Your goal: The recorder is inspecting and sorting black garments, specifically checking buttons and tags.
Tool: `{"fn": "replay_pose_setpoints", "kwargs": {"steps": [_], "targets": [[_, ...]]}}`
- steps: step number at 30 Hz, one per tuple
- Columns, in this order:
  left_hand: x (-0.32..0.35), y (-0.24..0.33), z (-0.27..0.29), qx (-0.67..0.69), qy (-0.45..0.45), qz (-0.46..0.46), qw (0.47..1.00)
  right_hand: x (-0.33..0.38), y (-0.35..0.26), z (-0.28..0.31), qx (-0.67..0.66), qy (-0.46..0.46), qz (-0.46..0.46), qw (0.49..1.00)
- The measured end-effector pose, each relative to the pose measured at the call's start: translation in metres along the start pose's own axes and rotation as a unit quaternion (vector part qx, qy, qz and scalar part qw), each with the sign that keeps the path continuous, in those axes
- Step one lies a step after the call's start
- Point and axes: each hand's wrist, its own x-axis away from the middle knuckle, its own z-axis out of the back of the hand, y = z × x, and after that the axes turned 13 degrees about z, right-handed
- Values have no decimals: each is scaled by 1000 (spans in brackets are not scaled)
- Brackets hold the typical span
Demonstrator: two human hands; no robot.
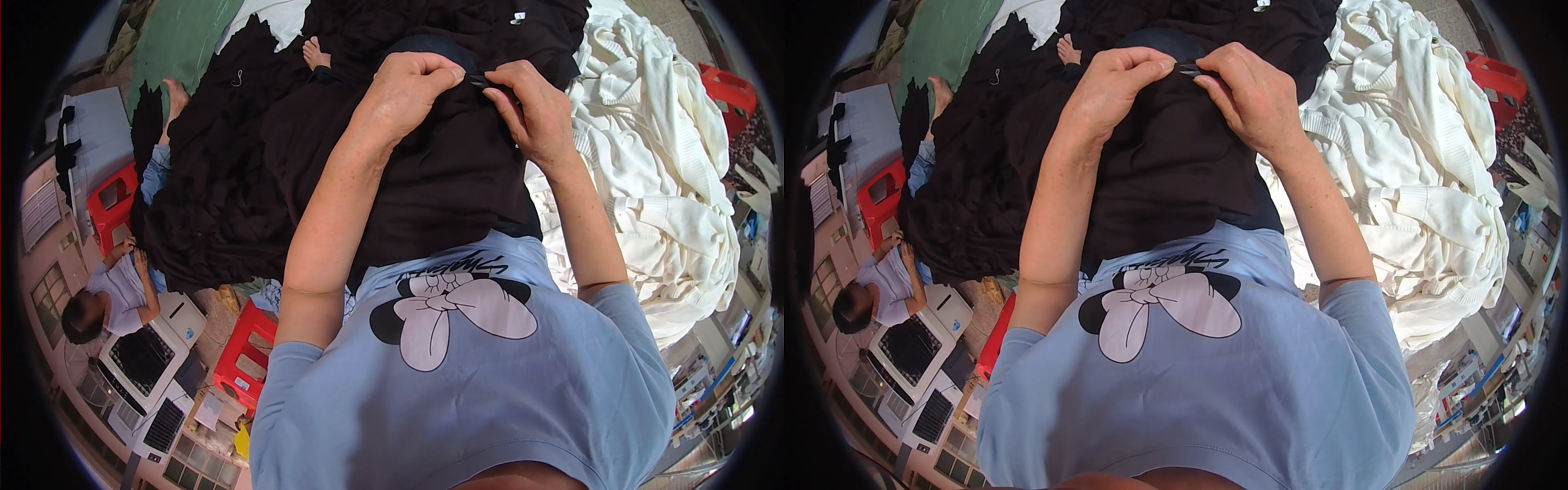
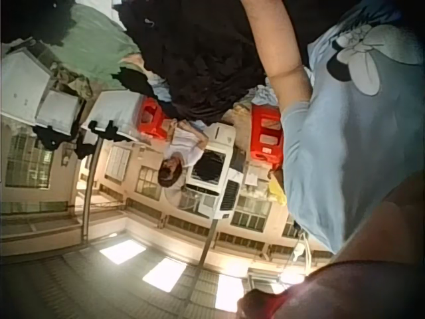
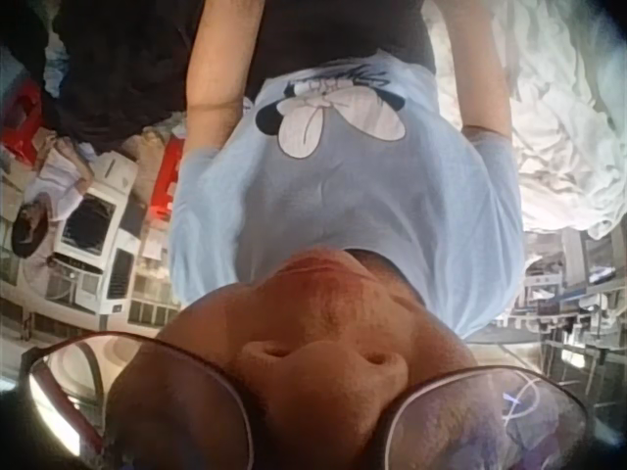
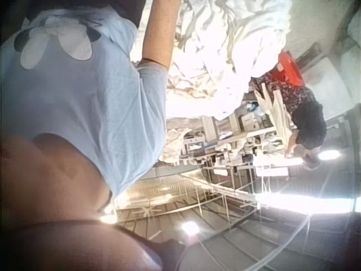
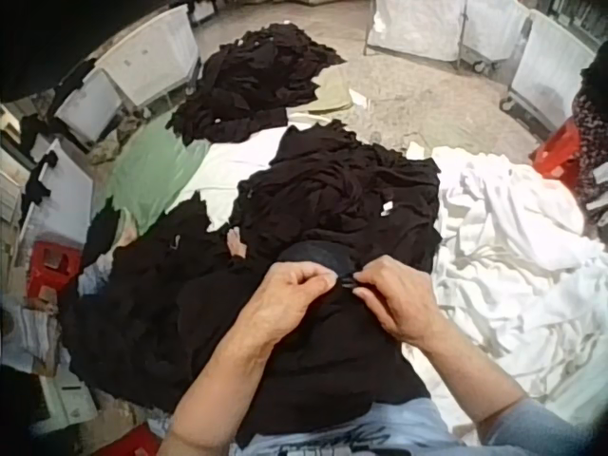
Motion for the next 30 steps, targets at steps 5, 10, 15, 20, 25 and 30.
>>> {"fn": "replay_pose_setpoints", "kwargs": {"steps": [5, 10, 15, 20, 25, 30], "targets": [[-3, -1, -1, -20, 7, 7, 1000, 0, 2, -1, 11, -7, 13, 1000], [-5, -2, -1, -21, 7, 7, 1000, -2, 4, -2, 10, -7, 23, 1000], [-11, -11, 0, -25, 29, -15, 999, -3, 5, 0, 21, -9, 37, 999], [-11, -11, 0, -37, 30, -12, 999, -3, 6, 0, 34, -11, 52, 998], [-9, -6, -2, -30, 16, 7, 999, 10, 7, -2, -167, 25, -154, 974], [-8, -1, 1, 5, -4, -22, 1000, 15, 13, -8, -236, 97, -248, 935]]}}
